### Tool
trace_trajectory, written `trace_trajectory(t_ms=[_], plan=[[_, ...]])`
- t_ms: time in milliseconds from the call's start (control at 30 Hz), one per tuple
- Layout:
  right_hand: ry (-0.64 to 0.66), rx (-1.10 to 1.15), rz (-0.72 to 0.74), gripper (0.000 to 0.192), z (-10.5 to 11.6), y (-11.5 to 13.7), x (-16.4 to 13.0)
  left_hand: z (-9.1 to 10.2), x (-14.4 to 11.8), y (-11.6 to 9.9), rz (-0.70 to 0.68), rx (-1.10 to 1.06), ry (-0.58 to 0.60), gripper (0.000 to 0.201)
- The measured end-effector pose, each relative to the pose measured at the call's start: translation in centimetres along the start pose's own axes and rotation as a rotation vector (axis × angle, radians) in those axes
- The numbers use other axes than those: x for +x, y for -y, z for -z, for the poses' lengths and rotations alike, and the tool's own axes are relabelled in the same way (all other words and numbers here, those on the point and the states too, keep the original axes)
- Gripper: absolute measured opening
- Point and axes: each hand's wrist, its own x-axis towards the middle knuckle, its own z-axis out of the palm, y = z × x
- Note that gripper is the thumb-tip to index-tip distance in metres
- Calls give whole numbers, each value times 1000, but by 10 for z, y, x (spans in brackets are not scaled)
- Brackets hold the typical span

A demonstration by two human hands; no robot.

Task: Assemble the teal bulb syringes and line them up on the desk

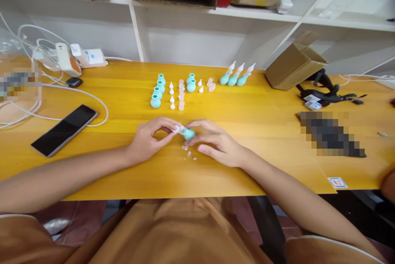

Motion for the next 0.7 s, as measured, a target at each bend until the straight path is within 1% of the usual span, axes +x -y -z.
trace_trajectory(t_ms=[167, 267, 367, 433, 567, 700], plan=[[98, 65, -10, 33, 0, -5, 3, 1, 1, 5, -111, -61, 23, 15], [125, 51, -17, 35, 1, -3, 3, 0, 1, 6, -117, -110, 1, 16], [113, 23, -28, 37, 0, 0, 1, -3, 2, 5, -60, -182, -57, 13], [89, 21, -18, 36, -3, 0, -1, -4, 4, 6, -17, -233, -74, 13], [18, 9, 20, 29, -8, -2, -4, -4, 4, 8, 39, -277, -27, 14], [-10, -75, 60, 24, -10, -1, -6, 0, 0, 9, 8, -209, 54, 16]])
